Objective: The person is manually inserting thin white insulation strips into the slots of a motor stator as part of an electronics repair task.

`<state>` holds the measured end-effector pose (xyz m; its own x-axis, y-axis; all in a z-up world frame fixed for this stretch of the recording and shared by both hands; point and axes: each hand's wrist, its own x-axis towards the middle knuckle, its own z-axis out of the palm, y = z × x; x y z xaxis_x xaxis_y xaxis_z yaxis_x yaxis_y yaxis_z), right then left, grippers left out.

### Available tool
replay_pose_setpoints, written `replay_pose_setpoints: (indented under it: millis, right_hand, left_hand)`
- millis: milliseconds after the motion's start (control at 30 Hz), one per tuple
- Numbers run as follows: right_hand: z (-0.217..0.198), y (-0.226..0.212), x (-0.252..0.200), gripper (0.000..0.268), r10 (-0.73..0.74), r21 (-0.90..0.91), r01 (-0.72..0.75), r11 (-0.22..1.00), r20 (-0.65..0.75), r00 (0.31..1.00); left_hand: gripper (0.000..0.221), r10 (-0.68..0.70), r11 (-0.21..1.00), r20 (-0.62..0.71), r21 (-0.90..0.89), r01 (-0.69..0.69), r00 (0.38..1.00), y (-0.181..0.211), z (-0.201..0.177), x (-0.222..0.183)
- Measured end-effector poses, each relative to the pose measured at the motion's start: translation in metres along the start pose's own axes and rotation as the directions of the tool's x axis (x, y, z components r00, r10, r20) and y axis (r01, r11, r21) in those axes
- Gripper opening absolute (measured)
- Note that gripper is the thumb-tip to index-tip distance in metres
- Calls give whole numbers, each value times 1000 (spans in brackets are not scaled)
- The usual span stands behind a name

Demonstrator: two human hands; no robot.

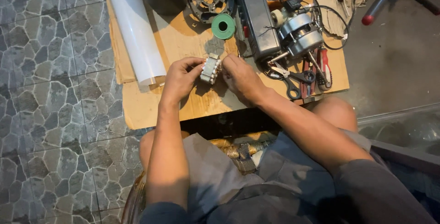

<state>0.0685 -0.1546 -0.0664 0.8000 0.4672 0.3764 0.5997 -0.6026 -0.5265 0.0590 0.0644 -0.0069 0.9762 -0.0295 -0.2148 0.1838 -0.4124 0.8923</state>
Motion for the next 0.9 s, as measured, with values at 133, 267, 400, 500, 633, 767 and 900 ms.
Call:
replay_pose_setpoints:
  millis: [133, 267, 400, 500, 633, 767, 900]
  right_hand:
    - [-3, -11, 5, 31, -16, 33, 18, 999, -41, 999]
    - [-6, -22, 7, 34, 9, 106, 1, 994, -99, 995]
    - [-7, -26, 8, 34, 23, 201, 7, 980, -149, 989]
    - [2, -20, 8, 28, 23, 262, 7, 965, -113, 993]
    - [3, 12, 3, 23, -5, 238, 22, 971, -72, 997]
    - [-4, 27, -9, 14, -76, 66, 72, 995, 69, 995]
    - [-16, 5, -7, 19, -141, -123, 163, 979, 165, 976]
  left_hand:
    - [17, -13, 999, 51, -42, 15, 999, -4, 0, 4]
    - [23, -9, 999, 91, -37, 12, 996, -9, 1, 4]
    - [17, 3, 1000, 110, 29, -7, 994, -9, 3, 3]
    - [16, 1, 998, 74, 56, -5, 997, -16, 7, 5]
    - [15, -10, 999, 61, 44, 7, 998, -11, 5, 2]
    - [15, -12, 997, 53, 83, 7, 999, -11, 7, 2]
    - [17, -15, 994, 44, 111, 10, 999, -7, 8, 1]
